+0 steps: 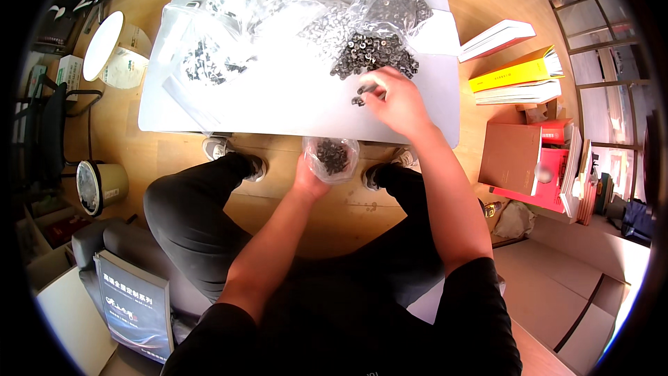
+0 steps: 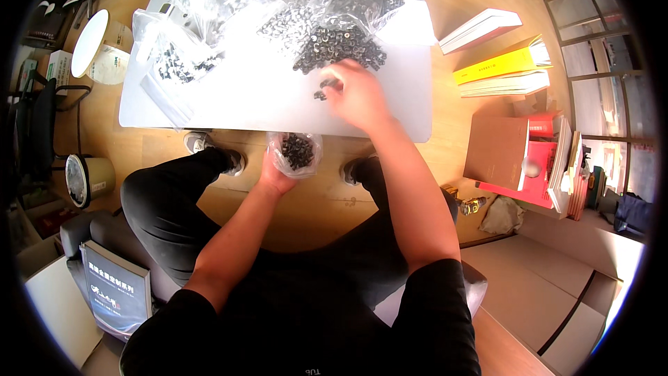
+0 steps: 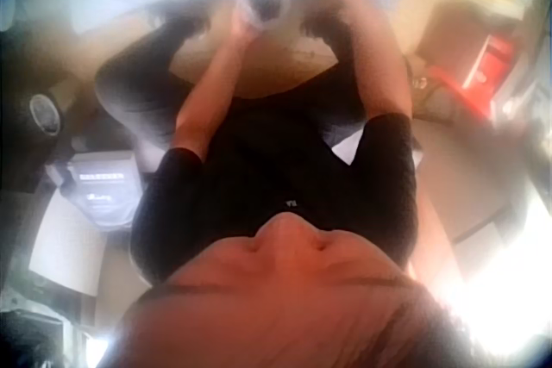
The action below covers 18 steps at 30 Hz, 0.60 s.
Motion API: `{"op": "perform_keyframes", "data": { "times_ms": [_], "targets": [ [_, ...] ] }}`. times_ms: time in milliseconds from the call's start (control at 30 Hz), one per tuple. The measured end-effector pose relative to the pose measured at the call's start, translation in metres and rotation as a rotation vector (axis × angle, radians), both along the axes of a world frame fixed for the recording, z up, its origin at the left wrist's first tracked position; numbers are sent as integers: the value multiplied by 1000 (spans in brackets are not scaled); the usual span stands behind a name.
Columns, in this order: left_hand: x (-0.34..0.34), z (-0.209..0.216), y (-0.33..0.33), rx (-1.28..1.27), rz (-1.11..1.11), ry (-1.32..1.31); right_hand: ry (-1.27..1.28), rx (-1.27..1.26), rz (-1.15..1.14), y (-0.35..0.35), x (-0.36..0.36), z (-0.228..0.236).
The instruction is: The person sits on the floor and sorts small metal fasteners from a large plastic bag into a smaller plastic bag. They pick up handfuls of the fasteners and transfer them into the smaller bag, occasionally adjusting the bags on the table.
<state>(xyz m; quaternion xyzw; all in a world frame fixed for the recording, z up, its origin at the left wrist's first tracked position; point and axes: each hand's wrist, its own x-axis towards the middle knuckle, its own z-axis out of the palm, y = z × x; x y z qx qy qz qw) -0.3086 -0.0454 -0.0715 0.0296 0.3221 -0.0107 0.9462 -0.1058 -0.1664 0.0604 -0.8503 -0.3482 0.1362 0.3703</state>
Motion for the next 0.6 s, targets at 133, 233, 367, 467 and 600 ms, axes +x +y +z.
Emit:
{"op": "perform_keyframes", "data": {
  "times_ms": [133,233,367,467,600],
  "targets": [
    [1,-5,-2,12,-3,3,-230,-41,-38,4,6,-2],
    [1,-8,-2,2,-9,-3,-260,-118,-39,10,7,-7],
    [-2,-6,-2,17,-20,9,-313,-58,-14,12,5,-20],
    [-2,-4,-1,23,-18,10,-287,-68,5,12,5,-20],
    [-3,-10,0,0,-14,9,-216,-93,32,7,3,-15]
  ]
}}
